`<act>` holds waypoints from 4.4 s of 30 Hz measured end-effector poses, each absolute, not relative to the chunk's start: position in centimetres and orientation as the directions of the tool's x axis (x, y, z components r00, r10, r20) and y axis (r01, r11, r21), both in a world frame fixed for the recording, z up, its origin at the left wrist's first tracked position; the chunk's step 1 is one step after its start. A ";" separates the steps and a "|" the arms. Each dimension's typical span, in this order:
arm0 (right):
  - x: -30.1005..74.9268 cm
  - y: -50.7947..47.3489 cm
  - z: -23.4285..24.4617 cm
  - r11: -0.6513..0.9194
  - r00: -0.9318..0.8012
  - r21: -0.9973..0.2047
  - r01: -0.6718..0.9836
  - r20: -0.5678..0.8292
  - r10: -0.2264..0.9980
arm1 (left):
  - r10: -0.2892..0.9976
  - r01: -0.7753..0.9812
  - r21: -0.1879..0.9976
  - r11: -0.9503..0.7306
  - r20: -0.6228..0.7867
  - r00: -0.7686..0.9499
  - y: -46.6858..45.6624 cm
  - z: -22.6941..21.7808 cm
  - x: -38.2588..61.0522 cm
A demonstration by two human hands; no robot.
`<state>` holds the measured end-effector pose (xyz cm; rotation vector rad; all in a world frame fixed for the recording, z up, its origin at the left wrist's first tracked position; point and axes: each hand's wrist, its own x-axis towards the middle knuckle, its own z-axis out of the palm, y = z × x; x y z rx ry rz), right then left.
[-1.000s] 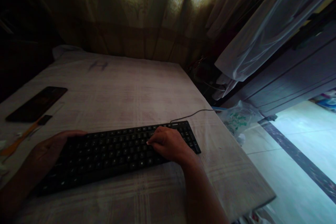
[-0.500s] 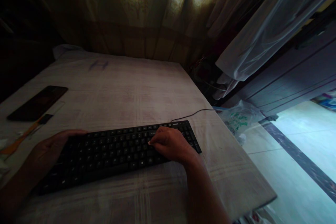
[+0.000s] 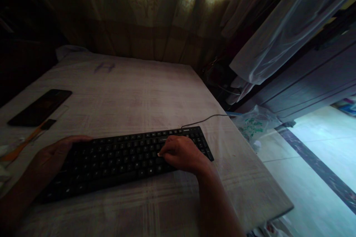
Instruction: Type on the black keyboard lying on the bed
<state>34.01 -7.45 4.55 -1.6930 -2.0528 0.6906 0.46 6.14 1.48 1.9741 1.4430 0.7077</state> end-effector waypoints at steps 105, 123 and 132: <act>35.2 -9.1 5.4 0.054 -0.258 -0.622 0.781 -0.242 0.936 | 0.976 0.649 0.751 -0.122 -0.029 0.217 5.9 1.9 1.1; 33.1 -8.9 5.6 0.146 -0.342 -0.663 0.734 -0.176 0.923 | 0.969 0.665 0.722 -0.188 0.026 0.245 6.1 1.5 0.8; 34.4 -7.8 5.0 0.202 -0.128 -0.797 0.569 0.157 0.979 | 0.959 0.634 0.740 -0.222 0.050 0.278 6.2 1.7 0.6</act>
